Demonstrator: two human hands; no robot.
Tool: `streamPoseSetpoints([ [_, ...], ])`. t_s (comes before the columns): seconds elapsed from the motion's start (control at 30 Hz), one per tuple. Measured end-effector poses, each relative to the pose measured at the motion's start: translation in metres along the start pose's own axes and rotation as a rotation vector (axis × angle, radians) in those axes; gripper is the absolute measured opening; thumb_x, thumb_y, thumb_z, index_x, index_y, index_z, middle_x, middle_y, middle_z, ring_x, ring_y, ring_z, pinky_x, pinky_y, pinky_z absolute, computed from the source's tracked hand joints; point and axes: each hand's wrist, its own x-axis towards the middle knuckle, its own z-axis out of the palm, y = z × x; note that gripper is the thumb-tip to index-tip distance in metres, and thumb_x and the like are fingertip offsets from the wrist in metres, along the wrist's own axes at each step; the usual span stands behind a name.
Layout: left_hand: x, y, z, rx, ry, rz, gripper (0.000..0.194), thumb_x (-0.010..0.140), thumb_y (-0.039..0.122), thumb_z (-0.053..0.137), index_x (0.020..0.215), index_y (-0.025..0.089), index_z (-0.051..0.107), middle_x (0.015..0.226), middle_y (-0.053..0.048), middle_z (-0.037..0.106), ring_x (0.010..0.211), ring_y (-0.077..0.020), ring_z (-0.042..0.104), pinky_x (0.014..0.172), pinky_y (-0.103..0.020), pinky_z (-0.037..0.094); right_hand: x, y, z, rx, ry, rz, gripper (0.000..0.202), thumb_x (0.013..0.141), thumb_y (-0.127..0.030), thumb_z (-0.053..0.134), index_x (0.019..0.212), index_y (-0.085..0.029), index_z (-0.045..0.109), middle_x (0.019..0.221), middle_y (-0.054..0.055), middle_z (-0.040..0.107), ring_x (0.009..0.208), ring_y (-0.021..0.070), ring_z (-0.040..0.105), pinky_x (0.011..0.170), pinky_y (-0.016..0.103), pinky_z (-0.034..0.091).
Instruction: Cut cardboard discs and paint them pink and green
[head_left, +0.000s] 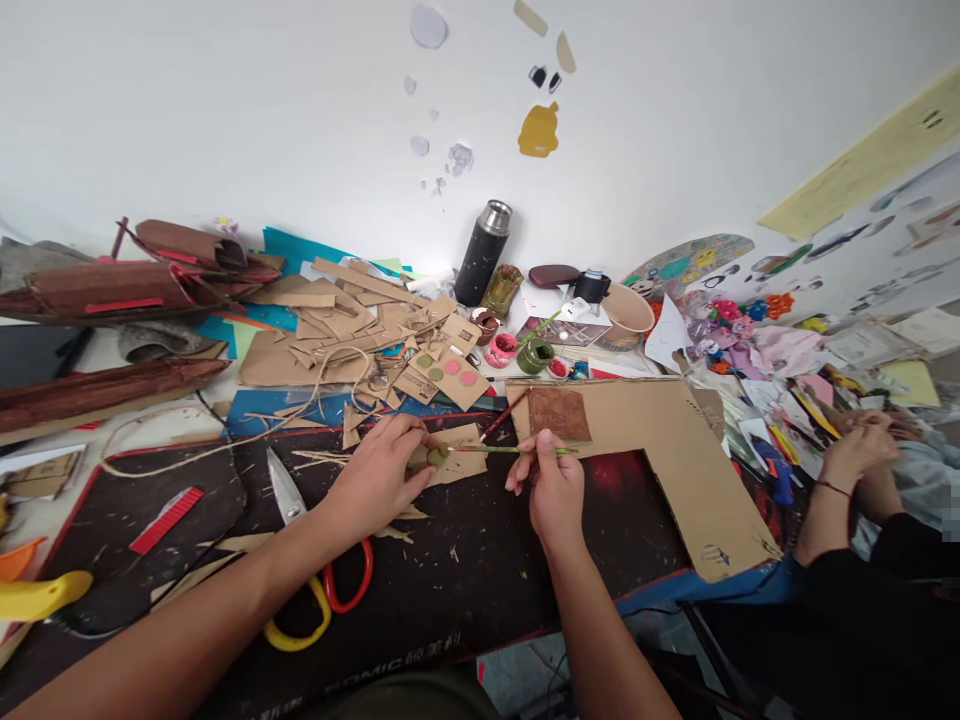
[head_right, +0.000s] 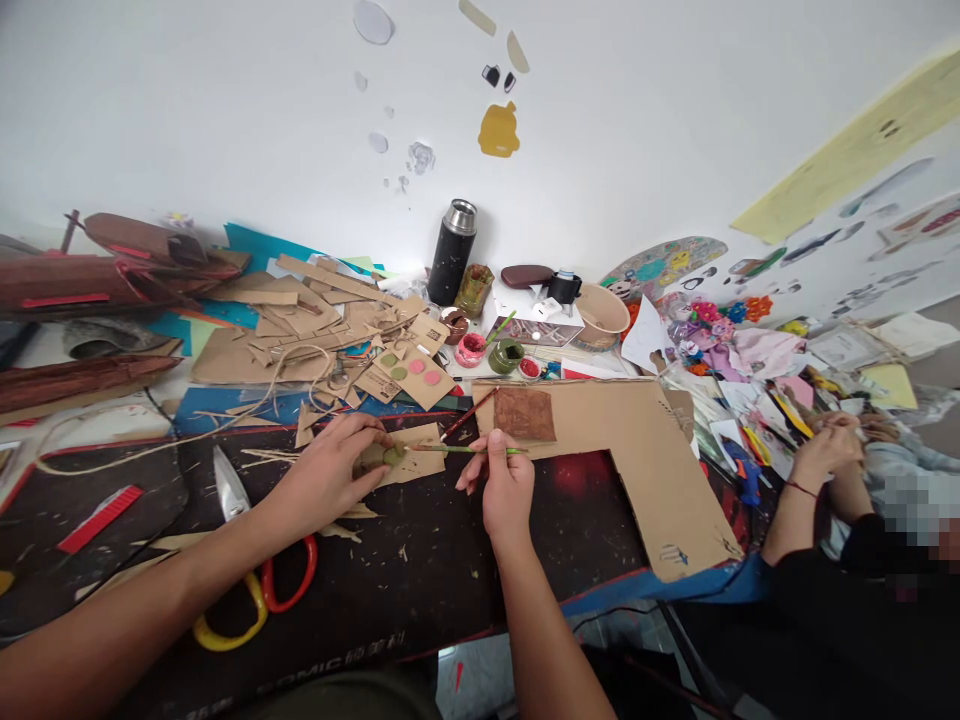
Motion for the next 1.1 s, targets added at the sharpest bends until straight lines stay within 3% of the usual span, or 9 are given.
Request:
streamPoseSetpoints([
  [0.37, -0.0006, -0.0002, 0.0004, -0.01, 0.016, 0.001, 0.015, 0.092, 0.028, 0.064, 0.106, 0.022, 0.065, 0.117, -0.009, 0.065, 0.112, -0.0304, 0.063, 0.11, -0.052, 0.047, -0.0026, 0.0022, 0.0001, 0.001, -0.048, 0.03, 0.049, 0.093, -0.065, 0.069, 0.078, -0.019, 0.067, 0.048, -0.005, 0.056, 0.037, 0.0141, 0.06, 0.035, 0.02, 0.039],
  [0.6, -0.0015, -0.0019, 0.0036, -0.01, 0.037, 0.002, 0.015, 0.092, 0.029, 0.063, 0.105, 0.023, 0.064, 0.116, -0.009, 0.066, 0.112, -0.0307, 0.063, 0.111, -0.053, 0.047, -0.0001, -0.0021, -0.0037, 0.005, 0.035, 0.005, 0.05, 0.092, -0.066, 0.069, 0.077, -0.019, 0.066, 0.048, -0.005, 0.056, 0.038, 0.0142, 0.06, 0.035, 0.021, 0.04],
  [0.93, -0.0003, -0.0002, 0.0006, -0.008, 0.023, 0.003, 0.015, 0.092, 0.027, 0.062, 0.106, 0.022, 0.065, 0.116, -0.009, 0.066, 0.112, -0.0309, 0.063, 0.108, -0.051, 0.049, -0.0018, -0.0008, -0.0017, 0.007, -0.004, 0.027, 0.05, 0.092, -0.066, 0.07, 0.077, -0.018, 0.067, 0.048, -0.005, 0.056, 0.037, 0.014, 0.06, 0.035, 0.02, 0.039],
  [1.1, -0.001, 0.0018, -0.0013, -0.006, 0.014, 0.011, 0.027, 0.09, 0.025, 0.059, 0.115, 0.023, 0.066, 0.121, -0.01, 0.066, 0.114, -0.0312, 0.063, 0.105, -0.049, 0.05, 0.0008, -0.005, -0.0023, 0.022, 0.051, 0.031, 0.052, 0.088, -0.068, 0.072, 0.075, -0.019, 0.066, 0.046, -0.005, 0.055, 0.036, 0.0144, 0.059, 0.034, 0.021, 0.039],
])
